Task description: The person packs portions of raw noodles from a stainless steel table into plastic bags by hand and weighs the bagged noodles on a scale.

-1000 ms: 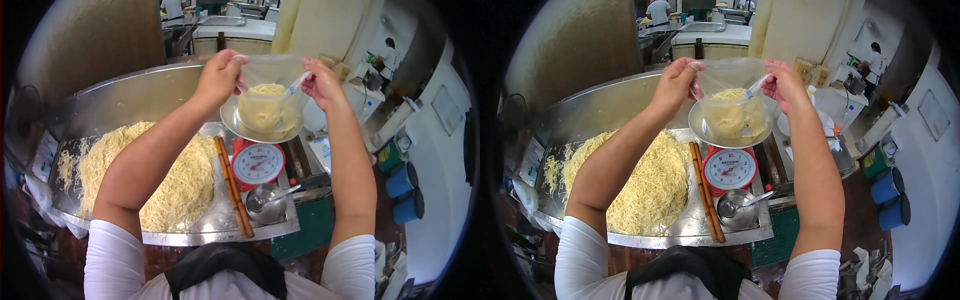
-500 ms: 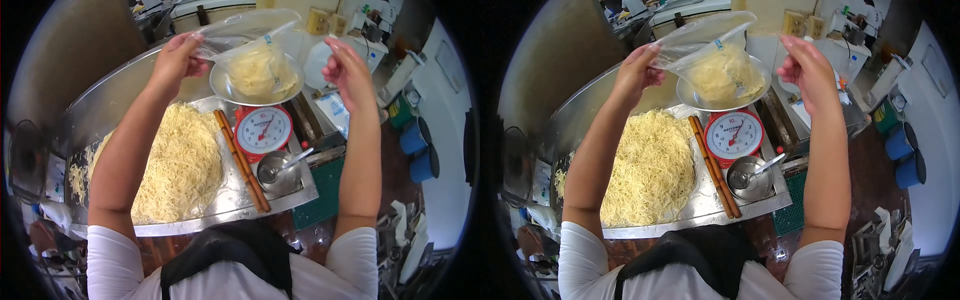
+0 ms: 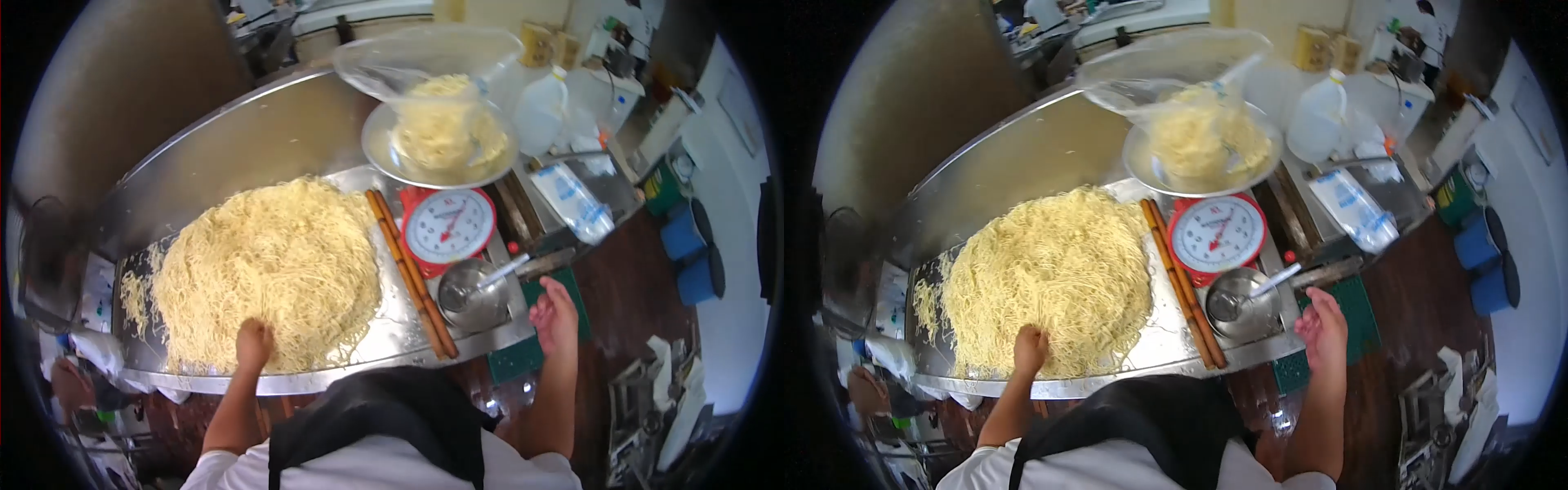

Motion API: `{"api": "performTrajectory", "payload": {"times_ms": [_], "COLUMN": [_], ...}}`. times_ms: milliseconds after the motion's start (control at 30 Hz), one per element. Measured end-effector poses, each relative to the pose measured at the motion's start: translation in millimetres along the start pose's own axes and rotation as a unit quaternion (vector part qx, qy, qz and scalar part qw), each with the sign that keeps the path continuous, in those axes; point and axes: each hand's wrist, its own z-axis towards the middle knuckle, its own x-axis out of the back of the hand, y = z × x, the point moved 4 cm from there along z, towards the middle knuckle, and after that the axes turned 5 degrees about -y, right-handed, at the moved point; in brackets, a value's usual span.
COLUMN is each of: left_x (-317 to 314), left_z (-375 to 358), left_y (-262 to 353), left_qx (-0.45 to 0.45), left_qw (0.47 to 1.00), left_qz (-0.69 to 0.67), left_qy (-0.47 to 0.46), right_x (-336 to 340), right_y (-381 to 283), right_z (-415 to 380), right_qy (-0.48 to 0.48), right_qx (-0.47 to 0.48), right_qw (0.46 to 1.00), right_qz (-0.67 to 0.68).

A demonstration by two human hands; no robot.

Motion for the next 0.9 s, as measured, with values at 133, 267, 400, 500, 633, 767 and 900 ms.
{"api": "performTrajectory", "payload": {"times_ms": [133,267,400,500,633,767,900], "left_x": [-8,30,113,156,189,217,236], "left_z": [9,49,73,80,75,61,52], "left_y": [-14,13,57,94,132,121,91], "left_qx": [0.184,0.173,0.109,0.045,0.018,0.054,0.039], "left_qw": [0.951,0.866,0.835,0.81,0.732,0.636,0.558], "left_qz": [-0.241,-0.448,-0.515,-0.565,-0.664,-0.737,-0.795], "left_qy": [0.061,0.137,0.161,0.148,0.152,0.222,0.236], "right_x": [-73,-166,-252,-327,-407,-405,-367], "right_y": [9,30,76,88,112,184,193], "right_z": [18,22,20,-6,-57,-59,-48], "right_qy": [-0.059,-0.212,-0.383,-0.527,-0.625,-0.66,-0.655], "right_qx": [-0.006,-0.024,-0.071,0.039,0.117,-0.095,0.006], "right_qw": [0.997,0.966,0.899,0.794,0.717,0.695,0.638], "right_qz": [-0.044,-0.149,-0.199,-0.302,-0.286,-0.271,-0.405]}}
